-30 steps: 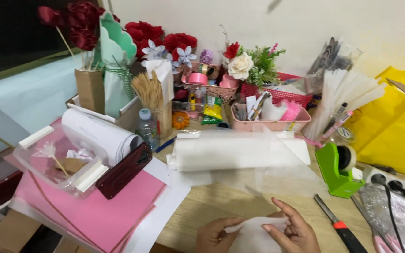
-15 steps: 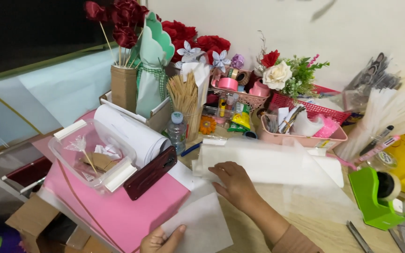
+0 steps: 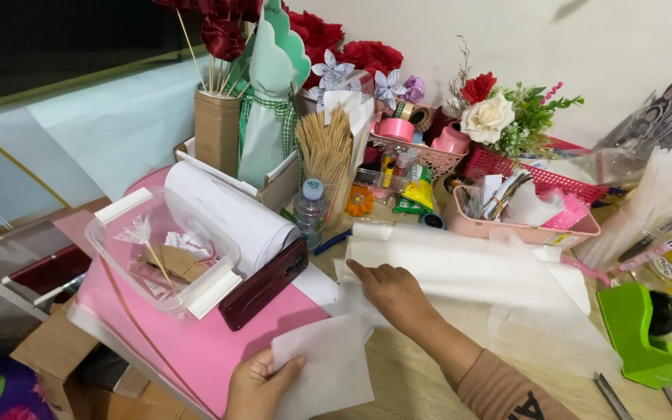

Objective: The person uses a utility knife to cut a piece of white foam sheet on a wooden table. They repeatedly measure, cut, and fold the foam sheet into smaller pieces.

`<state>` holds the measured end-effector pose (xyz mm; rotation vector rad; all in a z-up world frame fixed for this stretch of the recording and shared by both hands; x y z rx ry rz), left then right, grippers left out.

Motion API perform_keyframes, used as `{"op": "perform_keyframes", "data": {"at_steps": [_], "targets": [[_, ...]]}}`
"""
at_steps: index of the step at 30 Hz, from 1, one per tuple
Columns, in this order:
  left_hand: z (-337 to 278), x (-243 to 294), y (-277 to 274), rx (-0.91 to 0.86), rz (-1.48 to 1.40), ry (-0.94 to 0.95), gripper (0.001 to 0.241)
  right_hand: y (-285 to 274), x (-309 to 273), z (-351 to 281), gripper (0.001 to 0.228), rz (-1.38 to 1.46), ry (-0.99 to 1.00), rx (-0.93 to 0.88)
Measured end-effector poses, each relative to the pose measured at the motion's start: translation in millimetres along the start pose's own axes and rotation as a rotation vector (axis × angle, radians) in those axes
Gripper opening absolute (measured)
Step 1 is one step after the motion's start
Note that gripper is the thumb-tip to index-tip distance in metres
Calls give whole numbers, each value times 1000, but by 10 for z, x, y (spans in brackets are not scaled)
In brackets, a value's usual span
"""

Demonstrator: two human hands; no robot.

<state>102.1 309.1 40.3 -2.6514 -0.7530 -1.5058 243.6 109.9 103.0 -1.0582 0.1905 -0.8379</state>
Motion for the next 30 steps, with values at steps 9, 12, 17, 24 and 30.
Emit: {"op": "perform_keyframes", "data": {"at_steps": [9, 12, 17, 24, 30], "targets": [[391, 361, 707, -149, 340, 161, 25, -310, 661, 128, 58, 368, 356, -62], [799, 369, 1072, -236, 432, 354, 18, -343, 747, 143, 60, 358, 425, -119], [1291, 287, 1470, -175, 636, 480, 44, -527, 690, 253, 51, 268, 557, -352], [1459, 218, 1574, -140, 765, 512, 50, -315, 516, 163, 50, 262, 412, -351], [1170, 472, 1301, -42, 686, 651, 57, 48, 380, -7, 49, 262, 266, -274]]}}
Point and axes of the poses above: each hand's wrist, its own z-axis towards the middle knuckle, its own y-axis out of the palm, x = y × z, the point moved 9 cm from there along z, towards the middle knuckle, and after that the axes turned 3 degrees about x, right-handed, at the moved point
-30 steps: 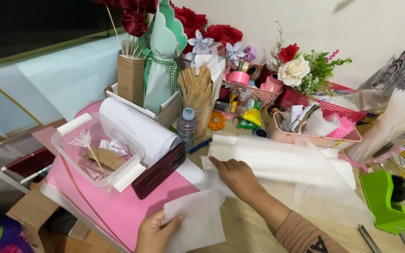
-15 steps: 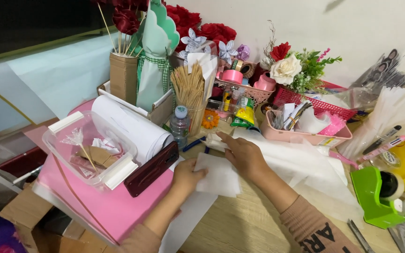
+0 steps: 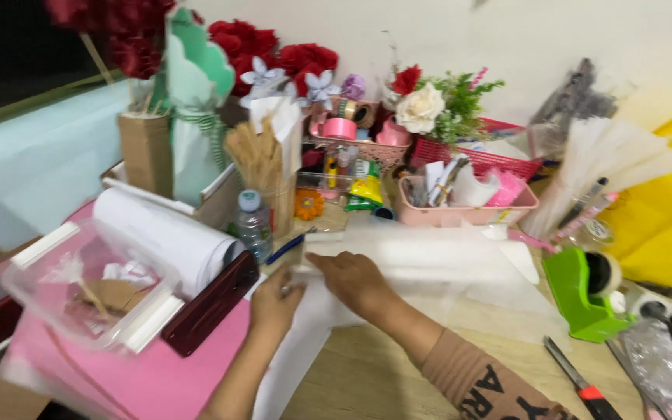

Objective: The person uses a utility knife to cut a piece of white foam sheet on a wooden table. They repeatedly measure, cut, and fold the foam sheet into smaller pieces.

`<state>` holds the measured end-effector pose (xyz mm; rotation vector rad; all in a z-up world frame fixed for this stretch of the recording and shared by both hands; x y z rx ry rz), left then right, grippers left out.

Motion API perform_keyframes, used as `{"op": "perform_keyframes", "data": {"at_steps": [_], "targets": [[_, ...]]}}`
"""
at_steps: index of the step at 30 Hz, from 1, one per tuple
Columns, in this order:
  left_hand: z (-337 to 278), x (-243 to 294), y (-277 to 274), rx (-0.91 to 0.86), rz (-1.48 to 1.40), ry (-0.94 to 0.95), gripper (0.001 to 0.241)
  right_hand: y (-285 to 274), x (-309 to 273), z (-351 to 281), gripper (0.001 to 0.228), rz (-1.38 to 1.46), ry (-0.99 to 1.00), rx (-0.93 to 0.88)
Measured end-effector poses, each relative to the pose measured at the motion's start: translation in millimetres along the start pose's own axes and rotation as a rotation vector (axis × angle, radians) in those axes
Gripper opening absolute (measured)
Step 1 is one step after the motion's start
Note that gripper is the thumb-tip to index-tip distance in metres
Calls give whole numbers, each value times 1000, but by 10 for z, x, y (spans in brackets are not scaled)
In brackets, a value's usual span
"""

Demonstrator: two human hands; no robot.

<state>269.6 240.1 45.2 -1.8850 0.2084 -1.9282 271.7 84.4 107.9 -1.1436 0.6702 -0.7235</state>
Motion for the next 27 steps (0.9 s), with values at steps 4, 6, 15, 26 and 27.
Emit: {"op": "perform_keyframes", "data": {"at_steps": [4, 6, 15, 26, 27], "targets": [[-178, 36, -127, -13, 12, -19, 64, 95, -33, -191, 47, -41, -246, 455], [-274, 145, -301, 134, -94, 13, 63, 165, -72, -163, 61, 30, -219, 309], [-1091, 627, -410, 294, 32, 382, 34, -784, 958, -1150, 41, 83, 19, 450], [-1459, 1015, 476, 194, 8, 604, 24, -965, 2831, -2726, 69, 58, 795, 264], [-1466, 1028, 569, 184, 14, 670, 25, -1005, 2903, -2776, 53, 58, 691, 424]]}}
Point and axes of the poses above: each hand's wrist, its own z-axis towards the middle knuckle, its own y-axis out of the palm, x = y × z, the point moved 9 cm from there along z, towards the middle knuckle, and after that the axes turned 3 degrees about x, right-handed, at the moved point
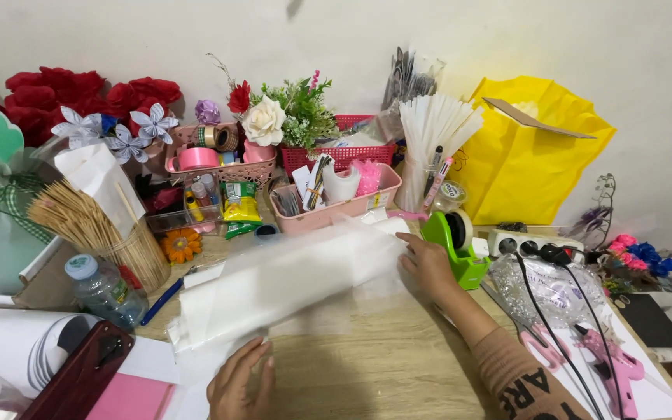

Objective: The person uses a utility knife to cut a piece of white foam sheet on a wooden table. They repeatedly measure, cut, and fold the foam sheet into smaller pieces.

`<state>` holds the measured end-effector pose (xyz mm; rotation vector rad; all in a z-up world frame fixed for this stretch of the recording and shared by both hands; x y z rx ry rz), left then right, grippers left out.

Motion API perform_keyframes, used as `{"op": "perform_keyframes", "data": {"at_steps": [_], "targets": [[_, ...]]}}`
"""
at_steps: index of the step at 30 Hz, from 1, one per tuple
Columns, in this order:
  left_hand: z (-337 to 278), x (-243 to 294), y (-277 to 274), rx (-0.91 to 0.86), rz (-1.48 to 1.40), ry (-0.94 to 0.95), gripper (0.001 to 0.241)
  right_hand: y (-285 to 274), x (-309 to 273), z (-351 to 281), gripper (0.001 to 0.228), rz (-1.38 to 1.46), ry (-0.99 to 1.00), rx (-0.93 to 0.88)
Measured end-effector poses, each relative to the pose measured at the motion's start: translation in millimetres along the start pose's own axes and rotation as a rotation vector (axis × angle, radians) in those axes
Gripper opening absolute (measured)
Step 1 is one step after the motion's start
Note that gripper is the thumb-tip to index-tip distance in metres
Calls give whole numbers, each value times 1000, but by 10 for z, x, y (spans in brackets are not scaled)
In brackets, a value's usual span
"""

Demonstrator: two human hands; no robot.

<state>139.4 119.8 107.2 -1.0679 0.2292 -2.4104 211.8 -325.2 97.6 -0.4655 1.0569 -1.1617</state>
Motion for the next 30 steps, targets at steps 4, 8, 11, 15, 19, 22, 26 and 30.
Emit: {"op": "perform_keyframes", "data": {"at_steps": [4, 8, 11, 15, 19, 22, 26, 30], "targets": [[-36, 161, 193, 37, -15, -25, 19, -391, -216, 67, 45, 171, 76, 36], [-65, 252, 480, -110, -82, -67, 24, -871, -677, 26, 43, 287, 60, 37], [-71, 342, 816, -351, -136, -280, 42, -1114, -881, -77, 42, 460, 143, 7], [-14, 619, 1156, -533, -333, -488, 99, -1287, -974, -332, 48, 882, 341, -43], [15, 688, 1459, -549, -602, -692, 104, -1201, -922, -763, 48, 1232, 677, -40], [-142, 805, 1518, -659, -696, -963, 98, -958, -839, -1167, 55, 1270, 905, -134], [-341, 938, 1468, -559, -1128, -1006, 64, -497, -593, -1591, 62, 1311, 786, -128], [-705, 543, 1456, -368, -1029, -1161, 55, -907, -1109, -1863, 102, 428, 310, -208]]}}
Point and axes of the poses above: each hand's wrist, its own z-axis towards the middle knuckle, its own y-axis out of the palm, x = y × z, the point moved 9 cm from there along z, towards the middle knuckle, and after that the axes turned 3 degrees about x, right-handed, at the moved point
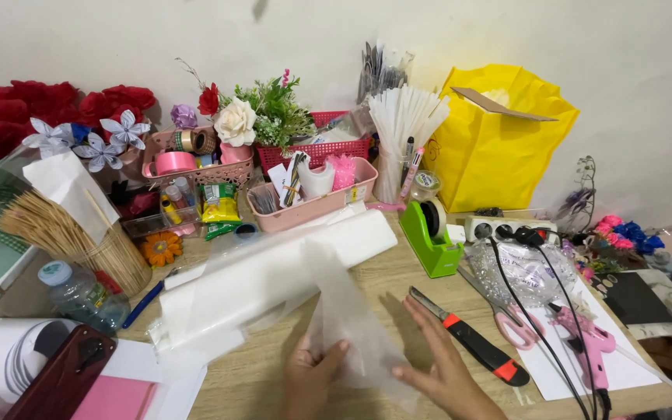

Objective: The person uses a utility knife to cut a piece of white foam sheet on a wooden table. They repeatedly measure, cut, and fold the foam sheet into smaller pieces.

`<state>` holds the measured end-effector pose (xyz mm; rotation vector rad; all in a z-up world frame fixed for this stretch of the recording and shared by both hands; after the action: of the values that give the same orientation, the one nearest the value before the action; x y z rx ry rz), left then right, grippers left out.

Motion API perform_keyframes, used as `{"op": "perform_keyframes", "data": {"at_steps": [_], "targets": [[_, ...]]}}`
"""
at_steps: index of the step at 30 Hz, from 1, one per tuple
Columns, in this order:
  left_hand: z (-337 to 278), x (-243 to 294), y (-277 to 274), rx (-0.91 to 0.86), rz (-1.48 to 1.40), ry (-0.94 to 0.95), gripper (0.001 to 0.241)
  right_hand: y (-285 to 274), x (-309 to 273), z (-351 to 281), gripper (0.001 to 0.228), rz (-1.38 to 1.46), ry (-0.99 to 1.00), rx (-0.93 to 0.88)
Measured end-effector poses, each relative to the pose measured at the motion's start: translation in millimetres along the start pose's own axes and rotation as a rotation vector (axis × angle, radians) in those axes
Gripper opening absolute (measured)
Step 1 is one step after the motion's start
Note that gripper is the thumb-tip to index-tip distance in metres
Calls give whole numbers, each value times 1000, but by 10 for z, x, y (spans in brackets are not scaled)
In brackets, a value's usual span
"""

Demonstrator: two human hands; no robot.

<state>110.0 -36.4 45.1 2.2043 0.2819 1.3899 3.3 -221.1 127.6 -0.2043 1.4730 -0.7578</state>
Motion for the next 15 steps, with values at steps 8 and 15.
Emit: {"op": "perform_keyframes", "data": {"at_steps": [8, 15], "targets": [[-52, -233, -356, 156, 227, 51, 28, 523, 334, -464, 75, -299, -439, 10], [-11, -304, -461, 117, 40, 192, 36, 206, 622, -441, 32, 386, 103, 136]]}}
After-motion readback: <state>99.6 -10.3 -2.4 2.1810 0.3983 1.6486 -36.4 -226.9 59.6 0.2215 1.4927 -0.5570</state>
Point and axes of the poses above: each hand's wrist, its own z-axis towards the middle knuckle, its own y-axis out of the palm, x = y × z, the point moved 9 cm from there along z, towards the middle knuckle, and after that the axes turned 3 degrees about x, right-handed, at the moved point
